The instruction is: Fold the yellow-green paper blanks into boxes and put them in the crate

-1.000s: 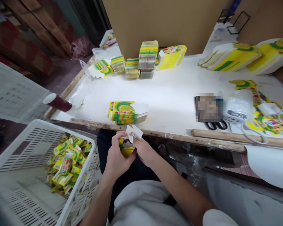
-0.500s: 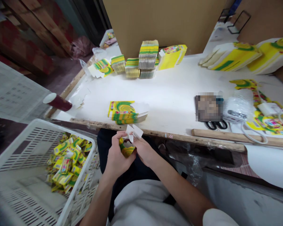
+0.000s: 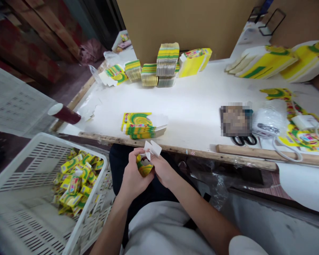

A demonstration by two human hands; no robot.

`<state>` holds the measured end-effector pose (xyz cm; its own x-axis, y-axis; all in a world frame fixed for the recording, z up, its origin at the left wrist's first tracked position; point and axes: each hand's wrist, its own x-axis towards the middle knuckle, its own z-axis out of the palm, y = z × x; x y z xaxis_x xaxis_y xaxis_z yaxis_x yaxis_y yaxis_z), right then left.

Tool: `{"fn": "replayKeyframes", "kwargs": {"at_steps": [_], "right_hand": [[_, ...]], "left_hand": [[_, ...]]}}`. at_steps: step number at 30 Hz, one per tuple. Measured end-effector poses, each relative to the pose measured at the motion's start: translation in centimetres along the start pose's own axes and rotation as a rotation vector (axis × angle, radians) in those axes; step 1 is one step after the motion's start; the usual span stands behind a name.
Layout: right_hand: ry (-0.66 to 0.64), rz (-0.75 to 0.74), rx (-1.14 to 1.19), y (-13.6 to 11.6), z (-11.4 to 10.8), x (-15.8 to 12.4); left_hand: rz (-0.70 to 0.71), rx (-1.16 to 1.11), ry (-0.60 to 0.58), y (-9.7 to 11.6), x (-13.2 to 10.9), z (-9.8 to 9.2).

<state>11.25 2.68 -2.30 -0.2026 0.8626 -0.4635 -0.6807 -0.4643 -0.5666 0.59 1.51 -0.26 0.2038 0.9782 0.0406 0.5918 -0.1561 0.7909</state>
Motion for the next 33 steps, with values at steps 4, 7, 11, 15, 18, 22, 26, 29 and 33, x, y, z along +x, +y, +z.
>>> {"fn": "replayKeyframes", "kwargs": {"at_steps": [4,7,11,15,18,22,26,29,33], "right_hand": [[-0.047,-0.027,-0.040,-0.2,0.1,-0.2],[-0.145,-0.079,-0.094,-0.6,0.2,-0.4],[-0.220,-0.146,-0.178,-0.9,0.2,-0.5],[-0.286,-0.137,-0.204,-1.2,0.2,-0.7],[-0.281,-0.158,-0.288,-1.3,0.1,-0.7],[-0.285,-0.200,-0.416,-1.3,-0.1,-0.7],[-0.340,-0.396,-0.665,-1.7,-0.1,-1.5],[-0.391,-0.572,-0.887,-2.0,0.1,-2.0],[-0.419,-0.660,-0.977,-1.9,0.3,-1.8]], "left_hand": [[0.018,0.005,0.006,0.2,0.0,-0.1],[0.031,0.014,0.017,0.2,0.1,-0.2],[0.029,0.029,0.025,-0.1,0.0,-0.3],[0.017,0.049,0.018,-0.1,-0.1,-0.3],[0.015,0.053,-0.004,-0.1,-0.1,-0.3],[0.010,0.048,0.015,-0.1,-0.2,-0.3],[0.040,-0.013,0.032,-0.6,-0.3,-0.4],[0.147,0.029,0.050,-1.2,-0.2,-0.2],[0.177,0.062,0.155,-1.3,0.0,0.2]]}}
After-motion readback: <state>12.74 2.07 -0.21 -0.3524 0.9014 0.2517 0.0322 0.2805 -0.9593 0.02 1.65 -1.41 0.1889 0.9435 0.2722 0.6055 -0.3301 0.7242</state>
